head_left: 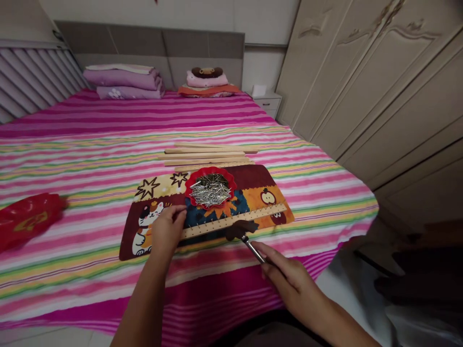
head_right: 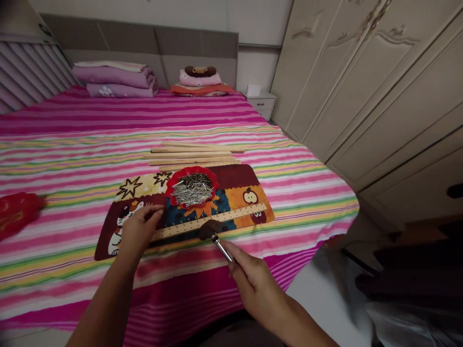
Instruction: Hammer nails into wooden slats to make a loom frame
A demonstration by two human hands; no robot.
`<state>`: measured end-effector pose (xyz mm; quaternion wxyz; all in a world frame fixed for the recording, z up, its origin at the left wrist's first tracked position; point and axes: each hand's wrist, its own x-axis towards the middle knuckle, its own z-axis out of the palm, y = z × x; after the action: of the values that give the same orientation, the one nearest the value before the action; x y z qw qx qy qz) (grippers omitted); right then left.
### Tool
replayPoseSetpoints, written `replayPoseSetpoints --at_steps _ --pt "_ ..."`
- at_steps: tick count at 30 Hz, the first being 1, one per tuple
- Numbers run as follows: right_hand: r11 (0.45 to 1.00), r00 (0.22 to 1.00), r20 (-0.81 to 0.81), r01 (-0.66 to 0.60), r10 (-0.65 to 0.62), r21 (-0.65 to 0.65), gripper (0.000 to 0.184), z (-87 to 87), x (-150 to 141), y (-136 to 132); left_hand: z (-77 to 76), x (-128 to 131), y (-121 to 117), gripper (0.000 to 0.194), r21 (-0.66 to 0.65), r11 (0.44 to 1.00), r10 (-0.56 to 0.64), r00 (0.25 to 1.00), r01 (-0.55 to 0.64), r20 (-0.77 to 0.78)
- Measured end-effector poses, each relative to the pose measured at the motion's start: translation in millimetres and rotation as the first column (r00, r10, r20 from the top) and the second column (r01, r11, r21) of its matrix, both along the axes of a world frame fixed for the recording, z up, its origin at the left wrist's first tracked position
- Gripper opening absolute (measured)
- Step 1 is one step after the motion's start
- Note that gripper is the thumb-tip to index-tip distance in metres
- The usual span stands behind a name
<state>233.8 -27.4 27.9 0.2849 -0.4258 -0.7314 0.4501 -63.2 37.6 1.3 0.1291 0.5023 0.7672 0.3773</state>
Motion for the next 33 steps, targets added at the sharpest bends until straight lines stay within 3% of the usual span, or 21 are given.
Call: replayPoseSetpoints --at_steps 2,5,8,16,19,23,27,30,33 --pt "0.999 0.999 0.01 0.038 -0.038 -0.015 0.044 -2.3 6 0 6.0 3 23 0.024 -0.001 0.996 -0.088 0.989 0.089 -0.121" --pt "0.997 0.998 0.005 0.061 -0.061 -0.036 0.045 -5.8 11 2 10.5 11 56 0.024 -0.124 0.963 -0.268 0.906 0.24 -0.328" --pt "0.995 0.998 -0.006 0.064 -0.064 -0.079 0.045 -9.2 13 3 12.8 17 77 0.022 -0.279 0.925 -0.366 0.805 0.258 -0.467" --pt "0.993 0.996 -0.012 0.085 -0.086 -0.085 0.045 -10.7 14 3 19.9 14 82 0.016 -0.391 0.868 -0.487 0.676 0.305 -0.554" --pt "0.994 0.996 -0.028 0.079 -0.081 -0.079 0.045 -11.2 13 2 20.3 11 83 0.016 -0.396 0.854 -0.513 0.667 0.337 -0.54" --pt "0.996 0.997 -0.031 0.07 -0.072 -0.063 0.046 -12.3 12 -1 21.7 2 82 0.013 -0.294 0.889 -0.446 0.81 0.351 -0.38" --pt "0.996 0.997 0.008 0.079 -0.079 -0.028 0.046 -13.0 11 -2 22.9 -7 72 0.01 -0.118 0.953 -0.286 0.958 0.28 -0.034" --pt "0.997 0.997 0.014 0.078 -0.078 -0.006 0.046 -13.4 8 -2 21.8 -11 65 0.015 -0.052 0.973 -0.206 0.951 0.224 0.229" --pt "0.998 0.998 0.016 0.06 -0.06 -0.006 0.046 -13.4 5 -3 20.2 -11 61 0.027 0.016 0.986 -0.153 0.866 0.166 0.476"
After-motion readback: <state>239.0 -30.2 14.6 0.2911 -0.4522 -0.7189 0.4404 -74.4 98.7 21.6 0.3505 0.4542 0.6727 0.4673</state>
